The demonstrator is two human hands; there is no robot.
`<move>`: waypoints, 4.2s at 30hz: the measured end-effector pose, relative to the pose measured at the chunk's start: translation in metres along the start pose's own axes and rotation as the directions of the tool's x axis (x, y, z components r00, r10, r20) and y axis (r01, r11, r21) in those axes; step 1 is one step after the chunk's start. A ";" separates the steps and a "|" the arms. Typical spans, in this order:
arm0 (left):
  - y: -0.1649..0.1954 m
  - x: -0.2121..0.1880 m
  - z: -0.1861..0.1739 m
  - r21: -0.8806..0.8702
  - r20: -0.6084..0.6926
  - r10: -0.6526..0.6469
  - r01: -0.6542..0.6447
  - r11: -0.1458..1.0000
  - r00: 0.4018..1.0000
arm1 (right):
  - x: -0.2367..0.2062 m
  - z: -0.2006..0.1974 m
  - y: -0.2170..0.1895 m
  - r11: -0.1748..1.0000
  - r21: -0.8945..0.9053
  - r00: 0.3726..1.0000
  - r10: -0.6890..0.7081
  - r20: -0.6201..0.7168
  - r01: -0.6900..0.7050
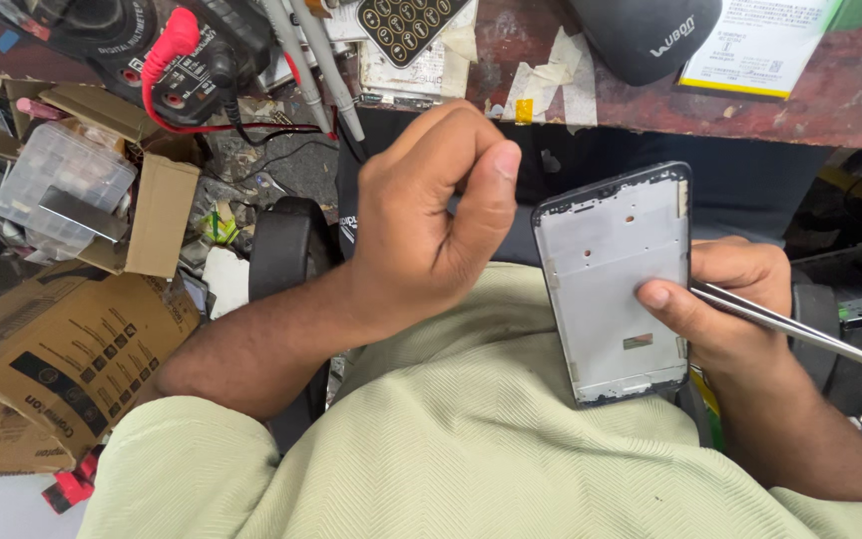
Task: The person sits at a cluttered repair bench holding a disassembled smartphone frame on their lap and uses a metal pry tool to scrape old adhesive and residue from the frame's edges and inner surface. They turn the frame over to work on different sides and briefly reach for items on the bench before resuming scraping.
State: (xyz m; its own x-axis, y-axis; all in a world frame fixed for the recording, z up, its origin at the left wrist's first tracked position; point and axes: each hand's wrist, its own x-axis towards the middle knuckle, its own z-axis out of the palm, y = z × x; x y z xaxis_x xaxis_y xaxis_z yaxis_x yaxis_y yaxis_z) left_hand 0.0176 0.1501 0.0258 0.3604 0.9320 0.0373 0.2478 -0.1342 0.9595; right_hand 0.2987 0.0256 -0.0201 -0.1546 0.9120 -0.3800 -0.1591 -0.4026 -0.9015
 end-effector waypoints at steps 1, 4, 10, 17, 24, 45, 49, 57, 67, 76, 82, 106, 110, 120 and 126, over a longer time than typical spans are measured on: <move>0.000 0.001 0.000 0.006 0.002 -0.009 0.009 1.000 1.000 | 0.000 0.000 0.000 1.000 -0.008 1.000 0.000 0.000 0.000; 0.005 0.001 0.001 -0.155 0.024 0.006 -0.003 0.988 1.000 | 0.000 0.000 -0.001 1.000 -0.025 1.000 0.000 0.001 0.000; 0.009 0.000 0.004 -0.163 0.101 -0.004 0.021 0.986 0.995 | 0.000 0.005 -0.009 0.998 -0.051 1.000 0.031 -0.005 -0.031; 0.002 -0.004 0.012 -0.121 0.092 -0.084 0.095 0.988 0.992 | 0.000 0.017 -0.025 0.985 -0.149 0.996 0.087 -0.017 -0.089; 0.001 -0.001 0.010 -0.023 0.055 0.019 -0.018 1.000 0.998 | 0.007 0.016 -0.025 0.985 -0.169 0.997 0.044 0.063 -0.033; 0.005 -0.006 0.007 -0.027 0.097 0.099 -0.097 0.995 0.990 | 0.009 0.041 -0.062 0.901 -0.434 0.991 0.073 0.113 -0.017; 0.006 -0.005 0.009 0.011 0.077 0.142 -0.143 0.990 0.987 | 0.007 0.045 -0.057 0.897 -0.436 0.994 -0.029 0.105 0.072; 0.012 -0.006 0.013 0.197 0.012 0.260 -0.257 0.946 0.965 | 0.005 0.044 -0.052 0.884 -0.463 0.992 -0.002 0.129 0.062; 0.012 -0.010 0.010 0.154 0.071 0.232 -0.241 0.958 0.970 | 0.005 0.042 -0.047 0.898 -0.438 0.994 0.006 0.110 0.043; 0.009 -0.006 0.012 0.202 0.065 0.183 -0.193 0.960 0.981 | 0.009 0.042 -0.046 0.882 -0.460 0.988 -0.031 0.154 0.099; 0.009 -0.004 0.008 -0.027 0.043 0.079 -0.077 0.997 0.996 | 0.011 0.040 -0.045 0.908 -0.417 0.990 0.007 0.143 0.053; 0.012 -0.005 0.001 -0.086 0.151 0.028 -0.015 0.996 0.988 | 0.009 0.038 -0.039 0.932 -0.359 0.989 0.010 0.150 0.045; 0.014 -0.004 -0.002 -0.075 0.156 0.095 -0.084 0.994 0.983 | 0.009 0.037 -0.037 0.928 -0.367 0.987 -0.003 0.158 0.062; 0.013 -0.005 0.005 0.044 0.115 0.061 -0.067 0.997 0.991 | 0.011 0.038 -0.034 0.943 -0.312 0.979 -0.056 0.197 0.117; 0.011 -0.003 0.001 -0.094 0.063 0.096 -0.090 0.991 0.993 | 0.010 0.038 -0.036 0.934 -0.350 0.986 -0.013 0.167 0.072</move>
State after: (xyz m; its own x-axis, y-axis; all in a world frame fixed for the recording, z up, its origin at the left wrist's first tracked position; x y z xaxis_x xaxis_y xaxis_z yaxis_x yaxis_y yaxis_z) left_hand 0.0201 0.1457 0.0363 0.4388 0.8917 0.1113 0.1286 -0.1849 0.9743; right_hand 0.2659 0.0461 0.0161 -0.3135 0.8912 -0.3279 0.1815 -0.2827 -0.9419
